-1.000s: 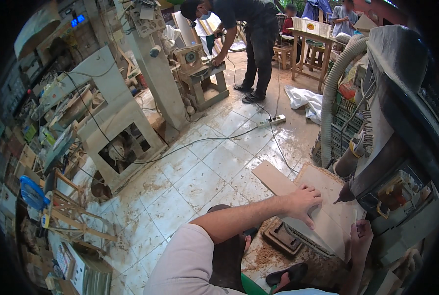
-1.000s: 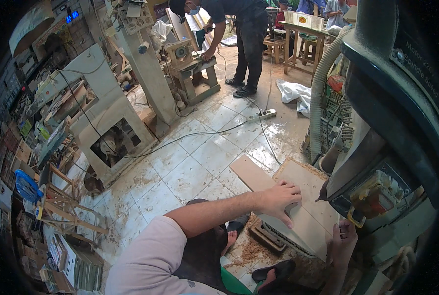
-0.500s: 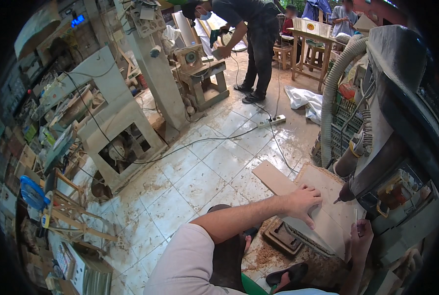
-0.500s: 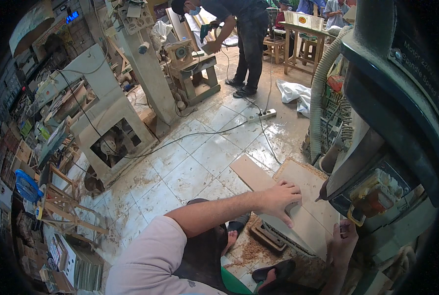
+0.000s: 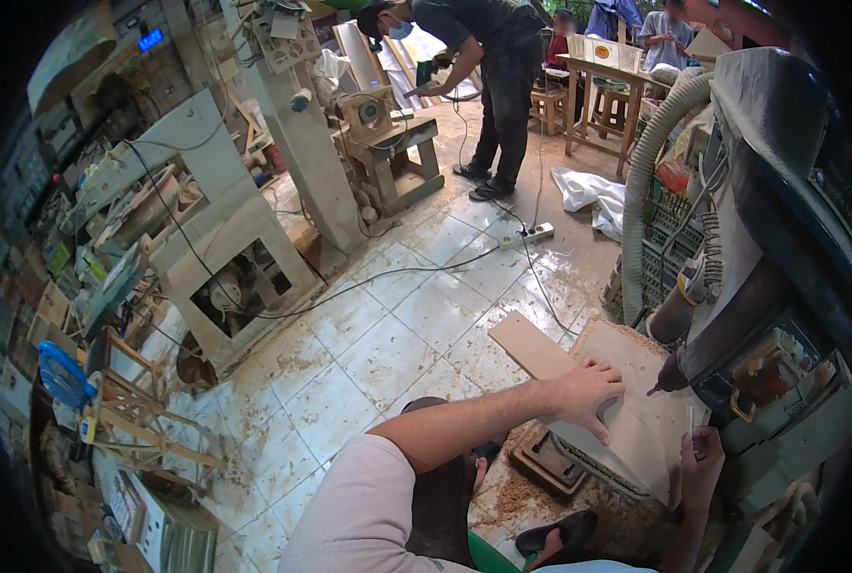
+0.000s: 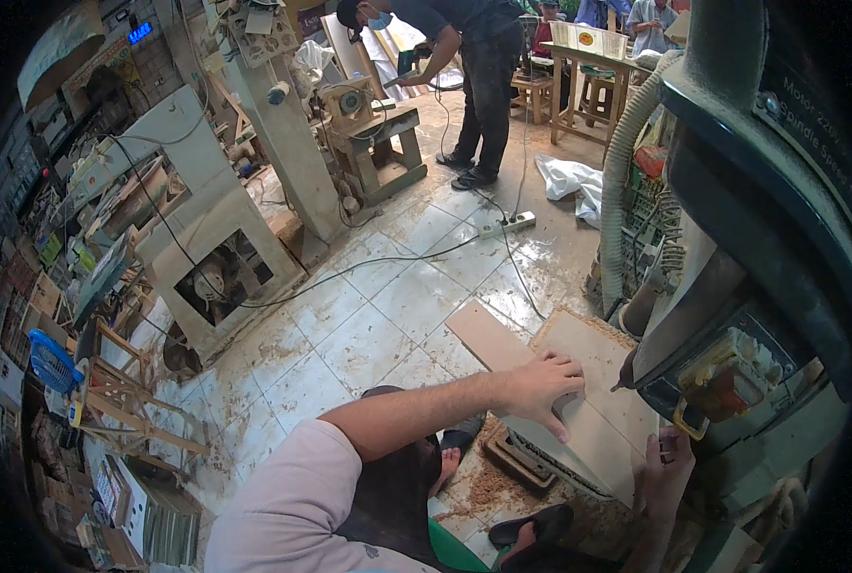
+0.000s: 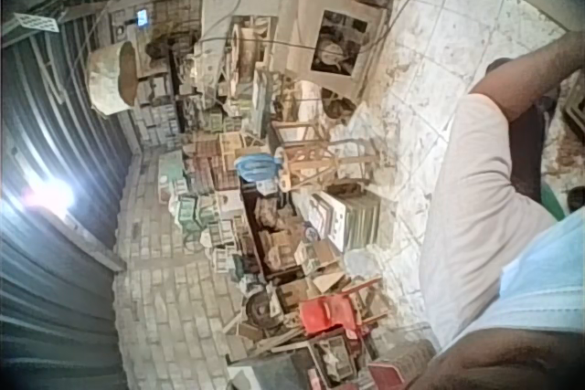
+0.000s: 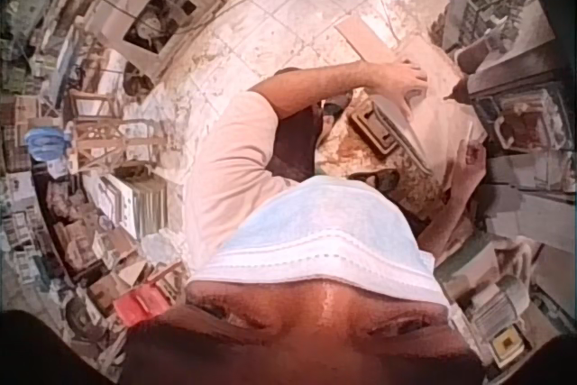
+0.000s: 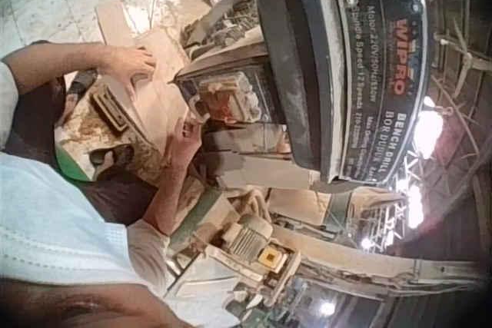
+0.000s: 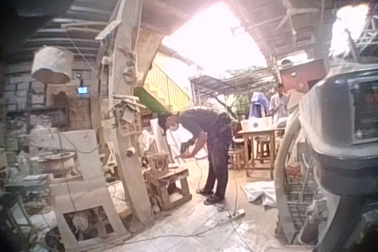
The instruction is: The person uses a drill press to drill multiple holes into a wooden plank, repositioning the board and using the manual lever to lower the drill bit between each hole.
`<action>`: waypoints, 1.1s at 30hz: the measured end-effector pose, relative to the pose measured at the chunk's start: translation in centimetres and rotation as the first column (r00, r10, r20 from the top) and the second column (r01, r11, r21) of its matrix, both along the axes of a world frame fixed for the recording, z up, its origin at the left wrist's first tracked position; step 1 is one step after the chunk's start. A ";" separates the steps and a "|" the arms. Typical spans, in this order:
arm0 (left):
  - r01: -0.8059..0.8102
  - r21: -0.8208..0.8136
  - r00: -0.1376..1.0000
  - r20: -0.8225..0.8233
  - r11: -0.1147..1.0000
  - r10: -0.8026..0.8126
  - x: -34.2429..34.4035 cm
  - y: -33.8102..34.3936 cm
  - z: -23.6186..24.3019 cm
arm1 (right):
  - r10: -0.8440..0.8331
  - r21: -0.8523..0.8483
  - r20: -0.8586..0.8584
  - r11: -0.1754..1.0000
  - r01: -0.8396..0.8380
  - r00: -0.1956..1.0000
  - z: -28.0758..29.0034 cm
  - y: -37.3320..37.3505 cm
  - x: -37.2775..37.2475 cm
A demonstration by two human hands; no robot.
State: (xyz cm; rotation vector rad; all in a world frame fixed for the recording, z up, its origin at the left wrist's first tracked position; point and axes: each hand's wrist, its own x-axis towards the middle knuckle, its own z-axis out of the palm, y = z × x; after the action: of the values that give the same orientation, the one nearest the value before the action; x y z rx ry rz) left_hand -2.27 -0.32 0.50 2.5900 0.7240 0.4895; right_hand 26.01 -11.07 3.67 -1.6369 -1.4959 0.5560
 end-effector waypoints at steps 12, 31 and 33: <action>-0.005 -0.007 0.999 -0.034 1.000 0.005 0.0 0.0 0.1 | 0.000 0.007 -0.018 1.000 0.000 1.000 -0.5 0.1 0.0; -0.014 0.000 1.000 -0.026 1.000 0.014 -0.1 -0.2 0.1 | 0.022 0.010 -0.045 1.000 -0.022 0.999 -0.3 0.1 -0.1; -0.012 0.001 1.000 -0.013 1.000 0.012 -0.1 -0.1 -0.1 | 0.016 0.001 -0.033 1.000 -0.016 0.999 -0.1 0.0 -0.1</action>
State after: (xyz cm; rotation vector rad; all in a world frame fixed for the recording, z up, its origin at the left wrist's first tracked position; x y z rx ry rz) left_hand -2.41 -0.46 0.36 2.5930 0.7446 0.4768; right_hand 25.87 -11.04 3.53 -1.6093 -1.4858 0.5885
